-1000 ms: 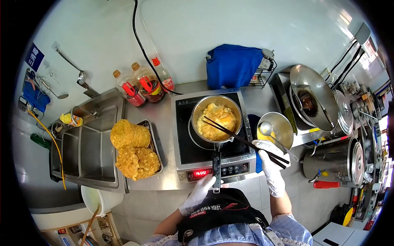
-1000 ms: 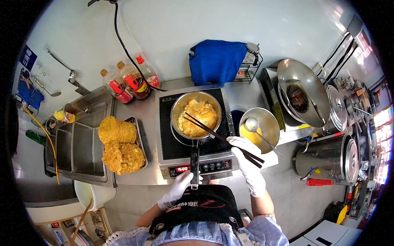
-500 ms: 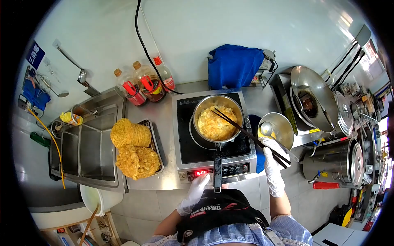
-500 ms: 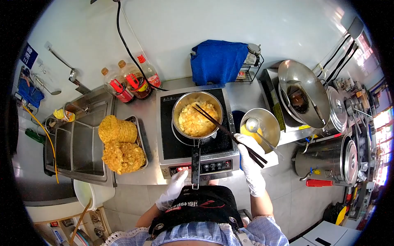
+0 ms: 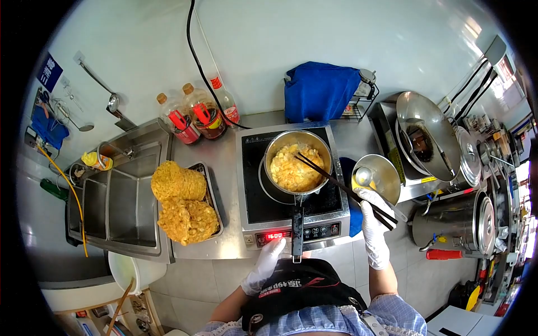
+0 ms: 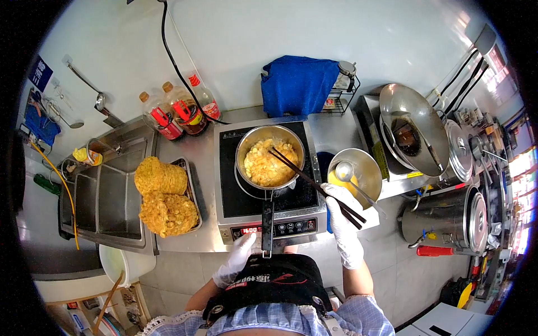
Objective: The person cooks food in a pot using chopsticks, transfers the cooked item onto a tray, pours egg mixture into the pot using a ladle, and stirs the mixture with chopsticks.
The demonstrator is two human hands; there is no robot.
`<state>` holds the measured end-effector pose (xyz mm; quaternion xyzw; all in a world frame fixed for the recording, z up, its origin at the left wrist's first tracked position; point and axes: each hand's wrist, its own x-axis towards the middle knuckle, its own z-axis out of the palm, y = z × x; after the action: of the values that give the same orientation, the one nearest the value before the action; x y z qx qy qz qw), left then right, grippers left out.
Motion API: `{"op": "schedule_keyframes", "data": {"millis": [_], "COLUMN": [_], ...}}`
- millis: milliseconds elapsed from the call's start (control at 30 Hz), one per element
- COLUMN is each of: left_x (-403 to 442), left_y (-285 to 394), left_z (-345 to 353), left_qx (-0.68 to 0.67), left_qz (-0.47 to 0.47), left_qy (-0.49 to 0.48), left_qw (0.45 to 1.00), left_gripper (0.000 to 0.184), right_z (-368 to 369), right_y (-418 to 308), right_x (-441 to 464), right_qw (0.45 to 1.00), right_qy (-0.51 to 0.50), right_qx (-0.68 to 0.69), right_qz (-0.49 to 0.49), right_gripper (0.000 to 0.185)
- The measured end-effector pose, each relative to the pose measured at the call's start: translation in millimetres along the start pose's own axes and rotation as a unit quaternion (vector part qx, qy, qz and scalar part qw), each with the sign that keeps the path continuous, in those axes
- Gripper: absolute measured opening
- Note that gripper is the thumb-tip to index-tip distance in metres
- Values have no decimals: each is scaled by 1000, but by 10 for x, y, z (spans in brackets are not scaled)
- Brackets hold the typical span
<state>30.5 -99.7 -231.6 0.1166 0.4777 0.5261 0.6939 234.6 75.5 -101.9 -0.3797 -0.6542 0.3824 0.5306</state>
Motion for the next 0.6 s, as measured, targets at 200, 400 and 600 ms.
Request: {"op": "schedule_keyframes", "data": {"millis": [200,400,600], "left_x": [-85,-15,-41], "left_y": [143,24,40], "left_z": [115,35,31], "left_qx": [6,15,-4], "left_qz": [-1,-12,-6], "left_qy": [-4,4,-5], "left_qw": [1000,1000,1000], "left_gripper": [31,34,30], "right_z": [-136,-12,92], "right_y": [-63,-61,75], "right_x": [-36,14,-35], "right_qw": [1000,998,997], "right_qy": [6,-16,-36], "right_qx": [-4,-8,-34], "right_qz": [-28,-55,-53], "right_gripper": [22,18,18]}}
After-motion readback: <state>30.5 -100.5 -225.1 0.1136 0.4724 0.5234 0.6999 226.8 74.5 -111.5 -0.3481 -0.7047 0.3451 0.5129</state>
